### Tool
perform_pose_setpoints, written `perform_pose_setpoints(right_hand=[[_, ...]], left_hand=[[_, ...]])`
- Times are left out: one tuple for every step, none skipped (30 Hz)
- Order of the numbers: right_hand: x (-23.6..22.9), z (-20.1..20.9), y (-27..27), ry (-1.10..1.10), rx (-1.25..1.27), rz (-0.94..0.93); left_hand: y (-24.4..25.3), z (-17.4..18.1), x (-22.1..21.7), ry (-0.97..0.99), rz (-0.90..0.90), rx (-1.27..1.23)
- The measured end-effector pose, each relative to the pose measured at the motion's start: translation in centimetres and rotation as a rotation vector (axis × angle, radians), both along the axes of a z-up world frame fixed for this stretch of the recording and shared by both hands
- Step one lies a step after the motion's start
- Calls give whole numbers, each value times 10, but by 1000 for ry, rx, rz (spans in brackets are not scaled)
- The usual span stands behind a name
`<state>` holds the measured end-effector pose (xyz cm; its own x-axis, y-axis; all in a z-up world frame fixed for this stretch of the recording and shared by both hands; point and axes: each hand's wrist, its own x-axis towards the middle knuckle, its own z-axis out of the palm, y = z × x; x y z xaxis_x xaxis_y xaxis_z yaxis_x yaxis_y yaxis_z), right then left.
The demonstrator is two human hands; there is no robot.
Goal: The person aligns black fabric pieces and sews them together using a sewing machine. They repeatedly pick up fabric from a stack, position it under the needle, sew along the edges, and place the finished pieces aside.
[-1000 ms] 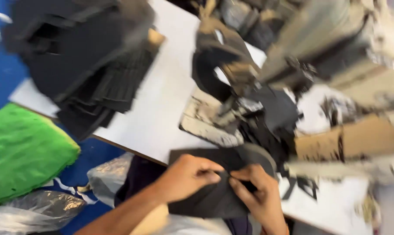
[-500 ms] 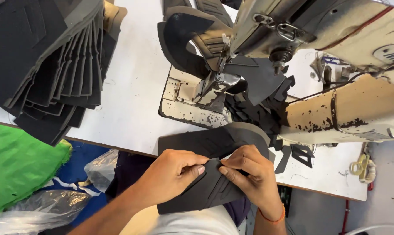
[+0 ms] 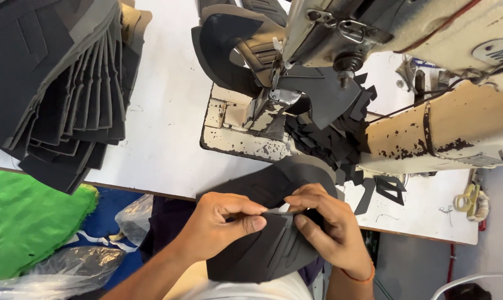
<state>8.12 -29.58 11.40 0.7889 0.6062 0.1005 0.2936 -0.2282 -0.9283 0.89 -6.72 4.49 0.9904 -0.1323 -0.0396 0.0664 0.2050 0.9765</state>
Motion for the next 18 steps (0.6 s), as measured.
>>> perform_pose_setpoints(right_hand=[[-1,2,-1,-2,2,-2],[-1,4,-2,-13,13,11],[-2,6,-3,-21,24,24],[-4,9,-3,-20,26,22],[-5,12,-3,-32,17,32],[-6,14,-2,-44,8,41],[-5,16,-1,-44,10,39],[-5,17,0,-100,1,58],[-4,19,1,-157,-8,77],[-4,20,3,-156,-7,74],[-4,21,4,-228,-74,54],[-3,21,6,-301,-142,34],[-4,21,8,-298,-144,36],[-4,22,10,-296,-191,15],[-4,22,12,-296,-236,-4],[-4,19,12,-296,-236,0],[-4,17,11,-306,-215,-22],[-4,15,11,-317,-193,-45]], left_hand=[[-1,-3,0,-2,-2,2],[-1,-6,-1,38,-20,-131],[-2,-9,-2,81,-38,-265],[-2,-9,-3,82,-39,-263],[-2,-9,-3,89,-55,-342],[-2,-9,-3,96,-71,-421],[-2,-6,-4,97,-73,-419],[-2,-4,-4,115,-57,-385],[-3,-1,-5,134,-43,-352],[-3,8,-4,135,-45,-350],[-5,17,-4,88,16,-161],[-6,25,-3,42,77,29],[-8,31,-3,45,78,27],[-9,37,-2,42,122,119],[-10,43,-2,39,169,213],[-11,43,-2,40,172,212],[-11,44,-2,54,181,232],[-12,45,-1,68,190,252]])
